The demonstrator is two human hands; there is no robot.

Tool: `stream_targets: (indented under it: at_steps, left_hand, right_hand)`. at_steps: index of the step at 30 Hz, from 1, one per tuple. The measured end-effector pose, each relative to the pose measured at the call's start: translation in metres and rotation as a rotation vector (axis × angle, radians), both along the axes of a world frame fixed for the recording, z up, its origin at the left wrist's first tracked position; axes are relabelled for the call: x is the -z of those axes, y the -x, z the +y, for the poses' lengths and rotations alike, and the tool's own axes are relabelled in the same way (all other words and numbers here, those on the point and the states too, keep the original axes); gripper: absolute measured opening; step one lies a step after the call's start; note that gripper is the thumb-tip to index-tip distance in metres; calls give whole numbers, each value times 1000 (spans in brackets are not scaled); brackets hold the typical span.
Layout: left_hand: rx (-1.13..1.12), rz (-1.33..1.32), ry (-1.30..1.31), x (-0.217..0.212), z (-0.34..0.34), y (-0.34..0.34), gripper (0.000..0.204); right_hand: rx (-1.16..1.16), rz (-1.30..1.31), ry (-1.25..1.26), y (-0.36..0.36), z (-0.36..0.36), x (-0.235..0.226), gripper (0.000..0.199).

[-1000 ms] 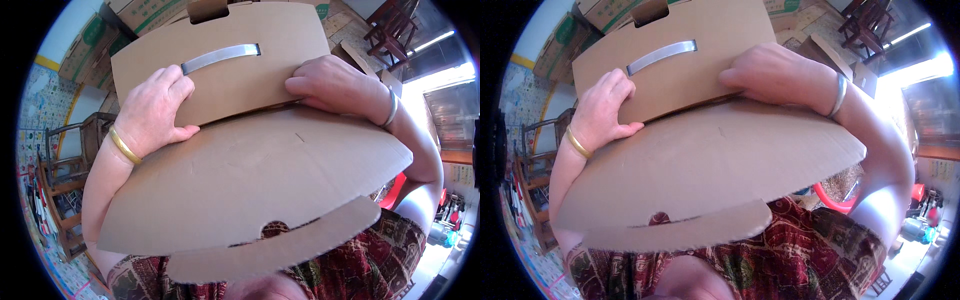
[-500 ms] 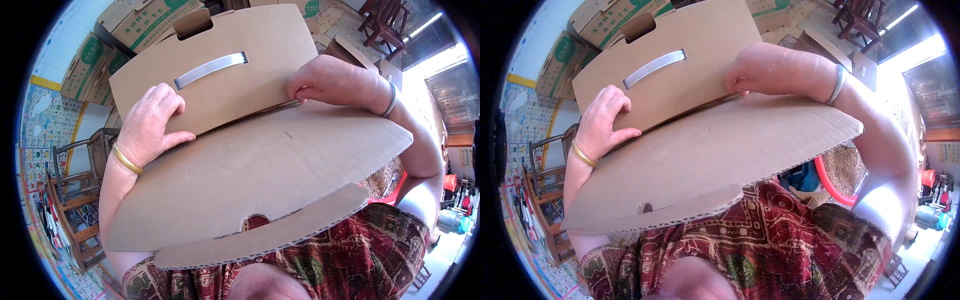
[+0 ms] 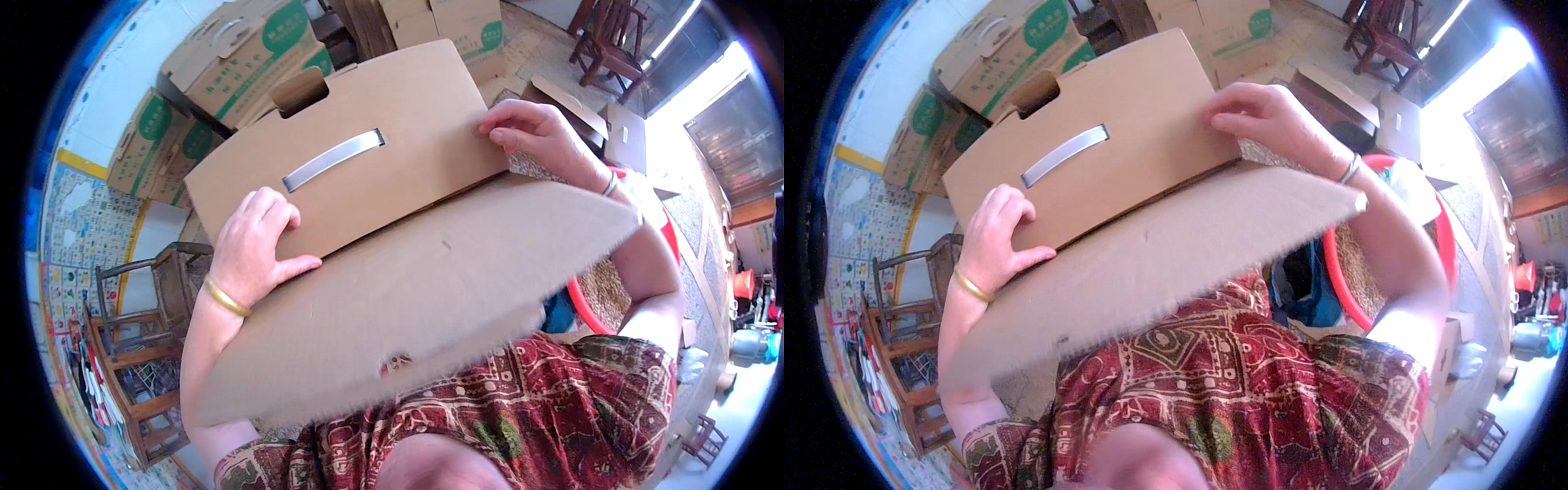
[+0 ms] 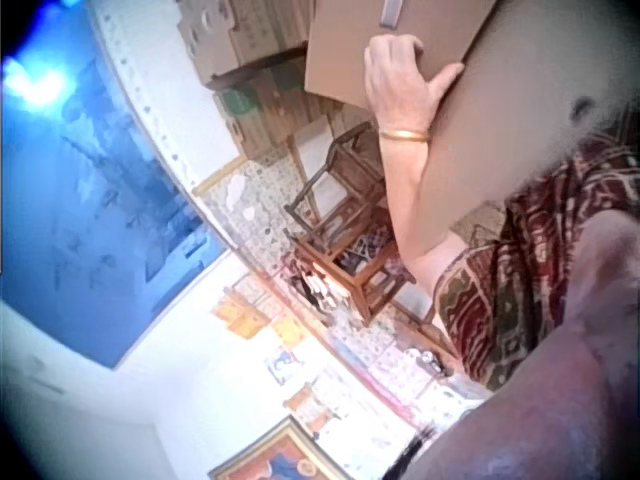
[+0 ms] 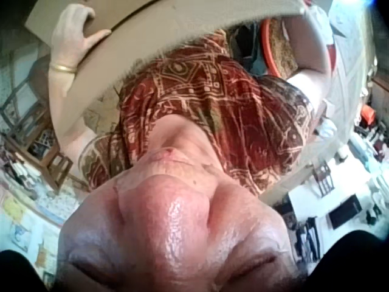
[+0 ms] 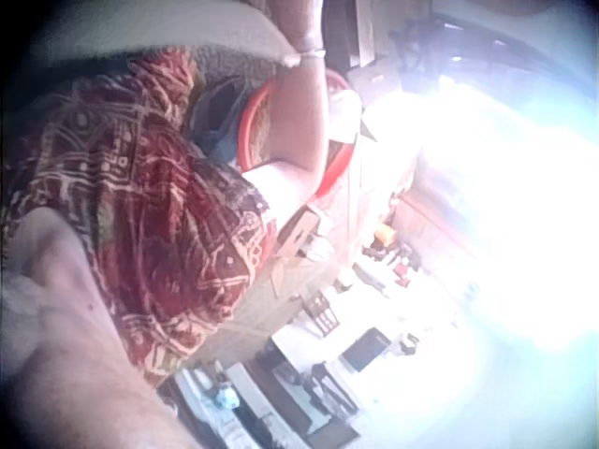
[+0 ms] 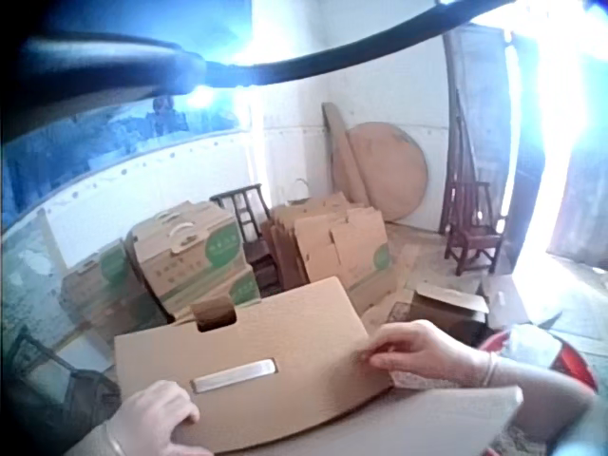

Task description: The person assembles a flat cardboard box by folding its flaps and securing them with clear packing tape. They use a tape dispenser to apply tape along the seams and then fold the top flaps to form the box structure.

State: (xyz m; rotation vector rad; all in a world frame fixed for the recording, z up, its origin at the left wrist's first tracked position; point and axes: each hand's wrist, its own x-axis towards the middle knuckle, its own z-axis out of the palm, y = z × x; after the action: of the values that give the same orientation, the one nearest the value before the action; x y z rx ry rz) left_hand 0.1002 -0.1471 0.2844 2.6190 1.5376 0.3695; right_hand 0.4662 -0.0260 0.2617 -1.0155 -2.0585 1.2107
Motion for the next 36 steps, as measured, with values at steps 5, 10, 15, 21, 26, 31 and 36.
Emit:
stream_targets:
  at_steps: [5,10,15,21,26,31,36]
  left_hand:
    - [0,-64,-10,1,-4,-11,49]
    - [37,-104,9,-3,-2,-12,47]
    - [54,-84,20,-5,-4,-10,47]
    - [52,-102,17,-2,-3,2,46]
    - [79,-95,41,-3,2,8,42]
    - [37,-129,-304,9,10,48,48]
    - [-196,203,-370,36,23,73,73]
  right_hand:
    - [170,314,130,-19,-30,28,35]
    - [176,233,245,-28,-38,24,64]
    - [23,-45,362,-25,-28,7,82]
    - [-33,-44,432,-5,-24,5,83]
    - [-35,-86,367,5,-22,6,82]
    - [-8,-331,202,8,-15,-1,78]
    - [36,-797,37,27,-15,-32,48]
